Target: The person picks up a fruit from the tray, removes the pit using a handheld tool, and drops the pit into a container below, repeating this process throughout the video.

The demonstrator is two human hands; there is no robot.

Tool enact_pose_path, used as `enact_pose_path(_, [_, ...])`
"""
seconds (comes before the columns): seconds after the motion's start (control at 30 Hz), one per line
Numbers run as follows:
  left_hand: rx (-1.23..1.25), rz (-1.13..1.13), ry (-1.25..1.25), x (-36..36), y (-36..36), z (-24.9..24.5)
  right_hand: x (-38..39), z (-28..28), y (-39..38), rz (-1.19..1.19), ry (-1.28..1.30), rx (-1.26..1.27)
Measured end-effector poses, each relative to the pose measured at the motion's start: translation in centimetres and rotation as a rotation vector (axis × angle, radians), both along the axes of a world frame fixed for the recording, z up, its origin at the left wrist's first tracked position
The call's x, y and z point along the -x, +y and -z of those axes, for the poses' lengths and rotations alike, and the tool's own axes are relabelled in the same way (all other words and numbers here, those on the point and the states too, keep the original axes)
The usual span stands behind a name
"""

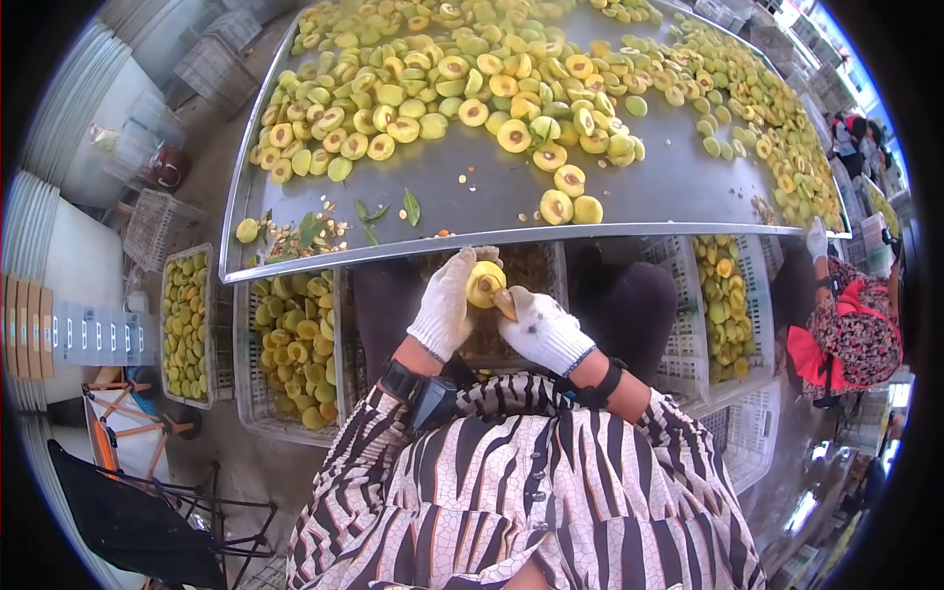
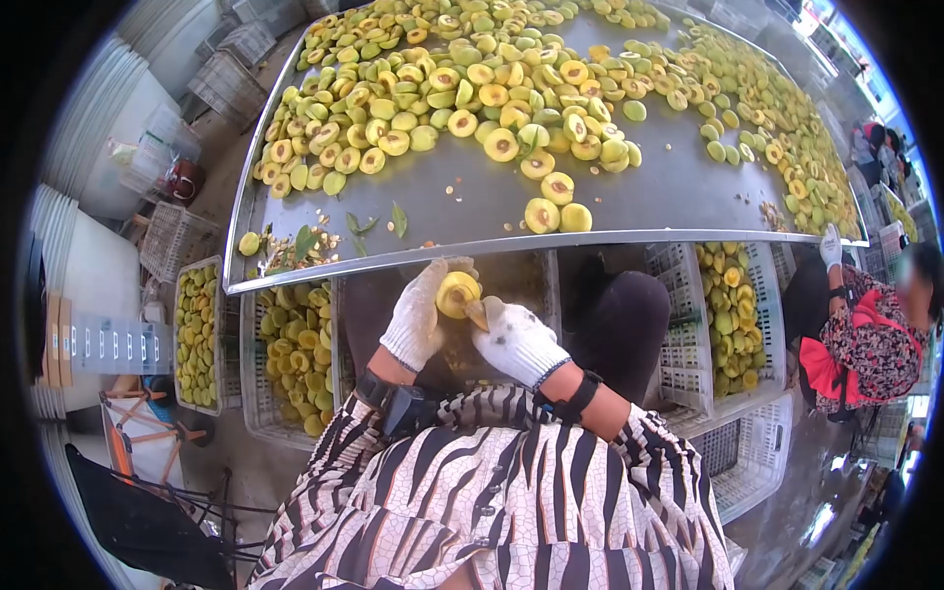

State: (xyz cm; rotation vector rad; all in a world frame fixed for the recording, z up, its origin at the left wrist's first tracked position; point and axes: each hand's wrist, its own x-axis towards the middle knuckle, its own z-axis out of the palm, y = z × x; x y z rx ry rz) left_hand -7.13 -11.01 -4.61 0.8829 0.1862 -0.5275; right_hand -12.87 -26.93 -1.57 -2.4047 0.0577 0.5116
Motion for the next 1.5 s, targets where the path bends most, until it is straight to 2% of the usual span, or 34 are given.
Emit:
enact_pose_path(0.2, [-0.122, -0.041, -0.103, 0.1, -1.1, 0.9, 0.2, -0.9, -0.7, -0.026, -0.028, 0.050])
enact_pose_path(0.4, [-0.287, 0.038, -0.113, 0.6, -1.2, 1.6, -0.3, 1.2, -2.0, -0.118, -0.002, 0.074])
enact_pose_path(0.5, [-0.303, 0.082, -0.073, 0.2, -1.3, 1.0, 0.1, 1.8, -1.8, -0.073, 0.038, 0.008])
enact_pose_path(0.63, [-0.187, -0.013, -0.022, -0.4, -2.1, -0.2, -0.3, 1.5, -1.7, -0.021, 0.044, -0.113])
enact_pose_path(0.93, [-0.207, -0.058, -0.071, 0.3, -2.2, 0.6, -0.3, 2.1, -1.8, -0.032, -0.008, -0.018])
enact_pose_path(1.03, [-0.263, -0.055, -0.112, 0.7, -2.4, 1.3, -0.1, 1.9, -2.4, -0.097, -0.153, 0.011])
enact_pose_path(1.1, [-0.310, -0.046, -0.156, 0.8, -2.4, 2.3, -0.3, 2.3, -2.9, -0.159, -0.149, 0.048])
enact_pose_path(1.2, [-0.465, 0.075, -0.296, 0.7, -2.1, 2.9, -0.7, 2.7, -3.3, -0.176, -0.030, 0.025])
enact_pose_path(1.3, [-0.572, 0.253, -0.308, 0.2, -1.5, 2.0, -0.5, 2.8, -3.6, -0.186, 0.030, -0.010])
enact_pose_path(1.33, [-0.532, 0.188, -0.318, 0.3, -1.7, 1.9, -0.5, 2.8, -3.6, -0.193, 0.034, -0.024])
enact_pose_path(1.43, [-0.451, -0.038, -0.426, 0.5, -2.4, 2.2, -0.5, 1.5, -2.5, -0.016, 0.139, -0.224])
enact_pose_path(1.47, [-0.433, -0.124, -0.411, 0.8, -3.0, 2.6, -0.6, 0.5, -2.5, 0.051, 0.293, -0.440])
enact_pose_path(1.5, [-0.414, -0.212, -0.396, 1.1, -3.8, 2.5, -0.4, 0.5, -2.1, 0.082, 0.345, -0.546])
